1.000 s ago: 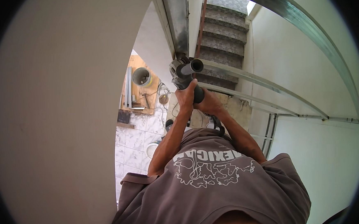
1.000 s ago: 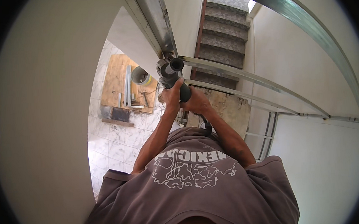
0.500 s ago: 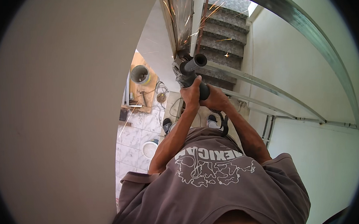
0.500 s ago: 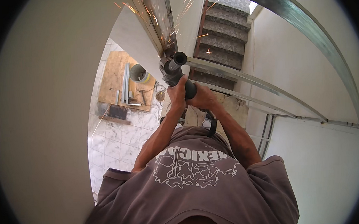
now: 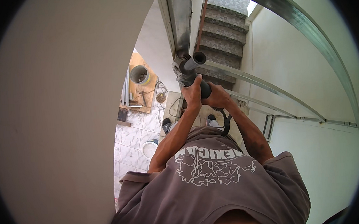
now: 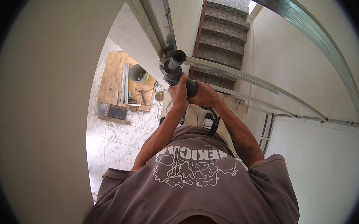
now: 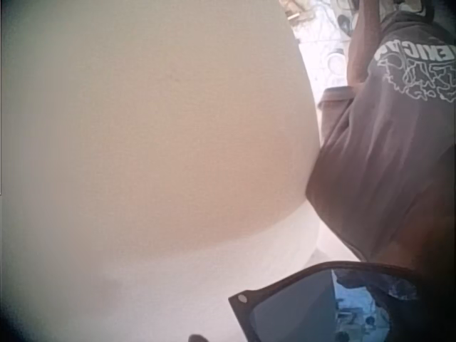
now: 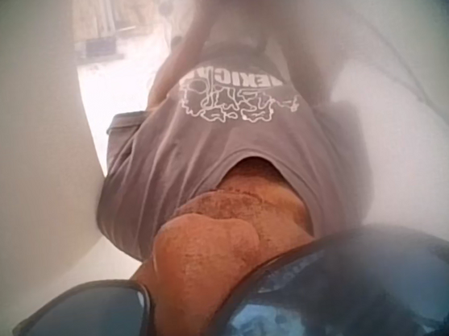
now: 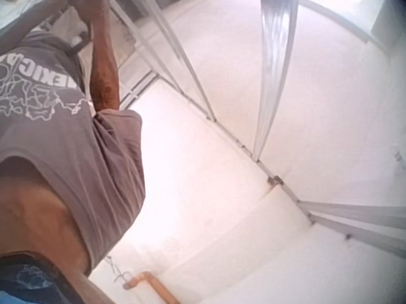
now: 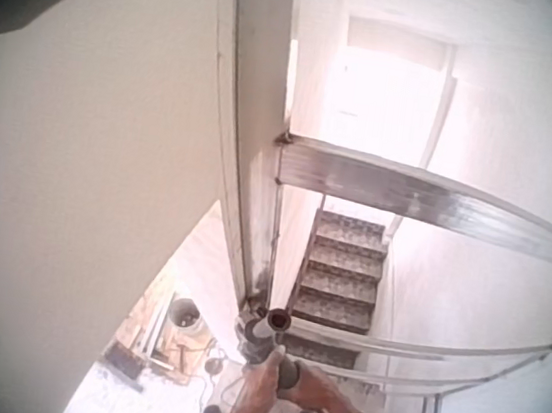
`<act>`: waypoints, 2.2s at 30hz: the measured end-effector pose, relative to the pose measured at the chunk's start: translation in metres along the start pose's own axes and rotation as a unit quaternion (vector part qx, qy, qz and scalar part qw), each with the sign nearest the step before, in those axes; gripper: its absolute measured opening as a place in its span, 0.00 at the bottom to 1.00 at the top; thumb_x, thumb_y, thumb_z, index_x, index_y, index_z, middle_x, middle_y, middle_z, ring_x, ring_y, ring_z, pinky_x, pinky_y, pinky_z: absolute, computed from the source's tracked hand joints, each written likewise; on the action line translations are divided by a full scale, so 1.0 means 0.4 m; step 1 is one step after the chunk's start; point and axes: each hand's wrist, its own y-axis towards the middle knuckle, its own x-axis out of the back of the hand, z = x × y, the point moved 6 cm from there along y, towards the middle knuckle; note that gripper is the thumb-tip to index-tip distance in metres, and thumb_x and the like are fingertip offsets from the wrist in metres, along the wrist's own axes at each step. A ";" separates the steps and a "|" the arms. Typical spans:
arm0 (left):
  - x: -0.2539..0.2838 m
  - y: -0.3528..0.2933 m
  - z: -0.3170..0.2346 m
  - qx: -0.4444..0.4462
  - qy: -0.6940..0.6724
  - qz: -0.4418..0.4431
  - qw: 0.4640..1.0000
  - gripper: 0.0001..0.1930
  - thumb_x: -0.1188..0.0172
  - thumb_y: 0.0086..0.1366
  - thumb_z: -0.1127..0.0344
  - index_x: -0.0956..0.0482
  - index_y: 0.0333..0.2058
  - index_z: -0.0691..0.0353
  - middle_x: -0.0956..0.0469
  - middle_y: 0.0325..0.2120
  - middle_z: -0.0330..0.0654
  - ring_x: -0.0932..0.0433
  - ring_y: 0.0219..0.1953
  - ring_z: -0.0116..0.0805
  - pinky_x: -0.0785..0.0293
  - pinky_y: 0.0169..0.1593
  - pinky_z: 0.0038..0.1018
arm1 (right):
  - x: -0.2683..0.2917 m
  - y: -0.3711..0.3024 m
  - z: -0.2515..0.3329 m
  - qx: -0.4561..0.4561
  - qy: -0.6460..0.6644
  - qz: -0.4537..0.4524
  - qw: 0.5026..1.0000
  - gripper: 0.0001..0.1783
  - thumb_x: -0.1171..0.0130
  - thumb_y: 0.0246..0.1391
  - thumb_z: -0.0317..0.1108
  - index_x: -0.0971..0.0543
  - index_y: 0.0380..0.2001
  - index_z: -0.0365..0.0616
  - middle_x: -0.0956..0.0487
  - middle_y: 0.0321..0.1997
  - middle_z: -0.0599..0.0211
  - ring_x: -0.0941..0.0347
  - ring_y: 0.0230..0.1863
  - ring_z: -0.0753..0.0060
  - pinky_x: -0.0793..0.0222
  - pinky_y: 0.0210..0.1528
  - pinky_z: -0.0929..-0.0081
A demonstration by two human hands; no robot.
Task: The person uses an angle grinder to cut or smooth the end of a metal rail attached to a staircase structure.
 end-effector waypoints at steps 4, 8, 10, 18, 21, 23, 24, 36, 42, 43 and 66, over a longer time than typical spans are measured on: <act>-0.003 -0.006 -0.007 0.007 0.010 -0.009 1.000 0.20 0.28 0.55 0.63 0.19 0.42 0.68 0.19 0.37 0.41 0.22 0.38 0.31 0.26 0.46 0.29 | -0.001 0.000 -0.004 -0.002 0.001 -0.002 1.000 0.40 0.24 0.32 0.50 0.24 0.44 0.31 0.17 0.40 0.43 0.18 0.44 0.46 0.25 0.47 0.61; -0.007 -0.015 -0.018 0.001 0.004 -0.002 1.000 0.19 0.28 0.54 0.63 0.19 0.41 0.69 0.19 0.36 0.41 0.21 0.37 0.30 0.26 0.45 0.29 | 0.001 -0.001 -0.003 -0.003 -0.001 -0.004 1.000 0.40 0.24 0.32 0.51 0.24 0.43 0.31 0.17 0.39 0.42 0.18 0.43 0.44 0.25 0.47 0.60; -0.005 -0.006 -0.013 -0.005 0.001 -0.004 1.000 0.19 0.28 0.54 0.63 0.19 0.41 0.69 0.19 0.36 0.41 0.21 0.37 0.30 0.26 0.45 0.29 | 0.000 0.002 -0.005 -0.008 -0.007 -0.003 1.000 0.40 0.25 0.32 0.51 0.24 0.43 0.31 0.17 0.39 0.42 0.18 0.43 0.44 0.25 0.47 0.59; -0.006 -0.007 -0.008 -0.007 0.006 -0.013 1.000 0.17 0.28 0.54 0.64 0.18 0.38 0.70 0.19 0.35 0.41 0.21 0.35 0.30 0.26 0.43 0.29 | 0.006 -0.010 0.008 -0.009 -0.004 -0.017 1.000 0.39 0.25 0.31 0.50 0.24 0.43 0.32 0.17 0.39 0.42 0.19 0.43 0.44 0.25 0.47 0.59; -0.001 -0.010 -0.009 -0.005 0.002 -0.010 1.000 0.17 0.28 0.54 0.64 0.18 0.37 0.70 0.18 0.34 0.41 0.21 0.34 0.30 0.26 0.43 0.29 | 0.003 -0.017 0.015 -0.010 0.003 -0.017 1.000 0.37 0.25 0.32 0.48 0.24 0.43 0.33 0.17 0.39 0.43 0.18 0.43 0.45 0.25 0.45 0.58; -0.005 -0.012 -0.006 -0.007 -0.013 -0.001 1.000 0.17 0.28 0.54 0.64 0.18 0.37 0.71 0.18 0.34 0.41 0.21 0.34 0.31 0.26 0.43 0.29 | 0.005 -0.019 0.011 -0.013 -0.003 -0.024 1.000 0.37 0.26 0.32 0.48 0.24 0.43 0.33 0.17 0.39 0.43 0.18 0.43 0.45 0.25 0.45 0.58; -0.005 -0.013 -0.006 -0.007 -0.013 0.000 1.000 0.17 0.28 0.54 0.64 0.18 0.37 0.71 0.18 0.34 0.41 0.21 0.34 0.31 0.26 0.43 0.29 | 0.007 -0.019 0.011 -0.013 -0.003 -0.024 1.000 0.37 0.26 0.32 0.48 0.24 0.43 0.33 0.17 0.39 0.43 0.18 0.43 0.45 0.25 0.45 0.58; 0.001 -0.001 0.005 0.002 -0.002 -0.009 1.000 0.18 0.28 0.54 0.63 0.18 0.38 0.70 0.18 0.35 0.41 0.22 0.34 0.30 0.26 0.43 0.29 | 0.003 -0.009 0.003 -0.025 -0.013 -0.002 1.000 0.39 0.25 0.32 0.52 0.23 0.42 0.32 0.17 0.39 0.41 0.19 0.43 0.43 0.25 0.45 0.58; -0.001 -0.003 0.012 0.016 -0.010 -0.002 1.000 0.15 0.29 0.55 0.64 0.18 0.37 0.70 0.19 0.33 0.40 0.22 0.34 0.29 0.26 0.42 0.29 | -0.002 -0.014 -0.006 0.004 -0.026 -0.042 0.999 0.36 0.26 0.32 0.47 0.24 0.43 0.33 0.17 0.37 0.44 0.17 0.40 0.48 0.24 0.42 0.58; 0.000 -0.003 0.009 0.015 -0.007 -0.002 1.000 0.15 0.29 0.55 0.64 0.18 0.36 0.70 0.19 0.33 0.40 0.22 0.34 0.29 0.26 0.42 0.29 | -0.002 -0.016 -0.001 -0.002 -0.017 -0.037 0.999 0.36 0.26 0.32 0.47 0.24 0.42 0.32 0.17 0.38 0.44 0.17 0.40 0.48 0.24 0.43 0.59; -0.003 -0.012 -0.008 -0.006 -0.015 -0.011 1.000 0.17 0.29 0.53 0.63 0.18 0.36 0.71 0.18 0.32 0.41 0.21 0.33 0.30 0.26 0.41 0.29 | 0.004 -0.018 0.006 -0.023 -0.002 -0.021 1.000 0.35 0.26 0.32 0.46 0.24 0.43 0.32 0.17 0.36 0.46 0.17 0.38 0.50 0.24 0.40 0.60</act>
